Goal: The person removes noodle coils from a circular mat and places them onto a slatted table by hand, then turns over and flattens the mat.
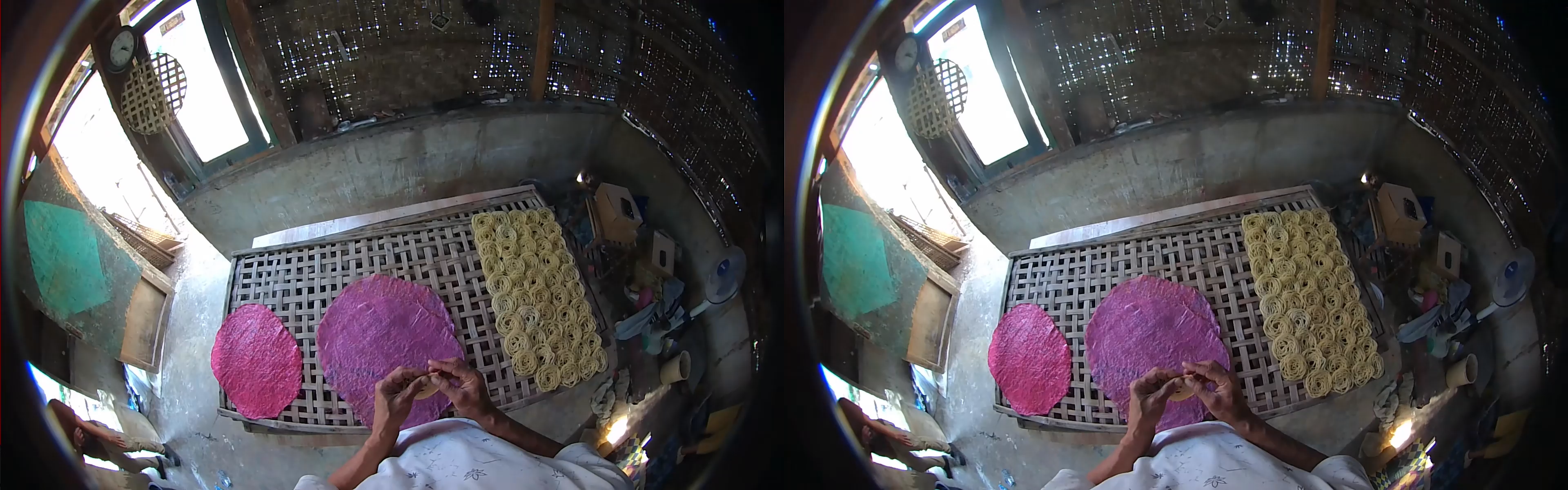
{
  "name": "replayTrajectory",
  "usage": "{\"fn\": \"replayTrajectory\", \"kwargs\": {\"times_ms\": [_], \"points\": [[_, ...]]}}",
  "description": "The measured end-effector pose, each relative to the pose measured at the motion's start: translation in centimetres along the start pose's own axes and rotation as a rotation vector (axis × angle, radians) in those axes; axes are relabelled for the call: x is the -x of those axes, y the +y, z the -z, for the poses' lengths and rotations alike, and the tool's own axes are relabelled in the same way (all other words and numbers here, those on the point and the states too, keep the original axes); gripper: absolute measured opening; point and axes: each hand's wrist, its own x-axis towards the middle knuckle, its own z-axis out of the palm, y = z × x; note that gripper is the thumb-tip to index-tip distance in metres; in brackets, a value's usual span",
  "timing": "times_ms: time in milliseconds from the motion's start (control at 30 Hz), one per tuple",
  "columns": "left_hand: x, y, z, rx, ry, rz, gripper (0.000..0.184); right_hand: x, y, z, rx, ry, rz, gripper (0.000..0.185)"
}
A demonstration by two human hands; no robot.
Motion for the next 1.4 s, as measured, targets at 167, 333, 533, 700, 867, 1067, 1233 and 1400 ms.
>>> {"fn": "replayTrajectory", "kwargs": {"times_ms": [167,333,533,700,867,1067,1233,1400], "points": [[0.2,-0.1,0.2,-0.106,0.003,-0.009,0.019,0.0,-0.1,0.1,0.08,0.002,0.016,0.017],[0.5,1.0,-0.9,0.154,0.045,0.044,0.026,0.2,-0.9,-0.2,-0.017,0.077,-0.107,0.015],[0.3,-1.0,0.3,-0.083,0.05,-0.007,0.021,0.3,-0.4,-0.1,0.017,0.051,-0.084,0.024],[0.4,-1.0,0.1,-0.083,0.075,-0.009,0.018,0.5,0.4,-0.3,-0.09,0.046,-0.12,0.024],[0.3,-0.9,0.1,-0.083,0.068,-0.005,0.023,0.6,2.0,-0.2,-0.146,-0.005,-0.207,0.019],[0.2,1.0,-1.2,0.069,0.138,-0.023,0.025,0.2,1.4,0.1,-0.193,0.049,-0.245,0.02],[0.3,-0.6,0.0,-0.017,0.126,0.023,0.024,0.2,2.1,0.2,-0.242,0.091,-0.271,0.023],[0.2,-0.3,-0.3,-0.027,0.137,-0.024,0.018,0.0,2.8,0.1,-0.319,0.07,-0.314,0.025]]}}
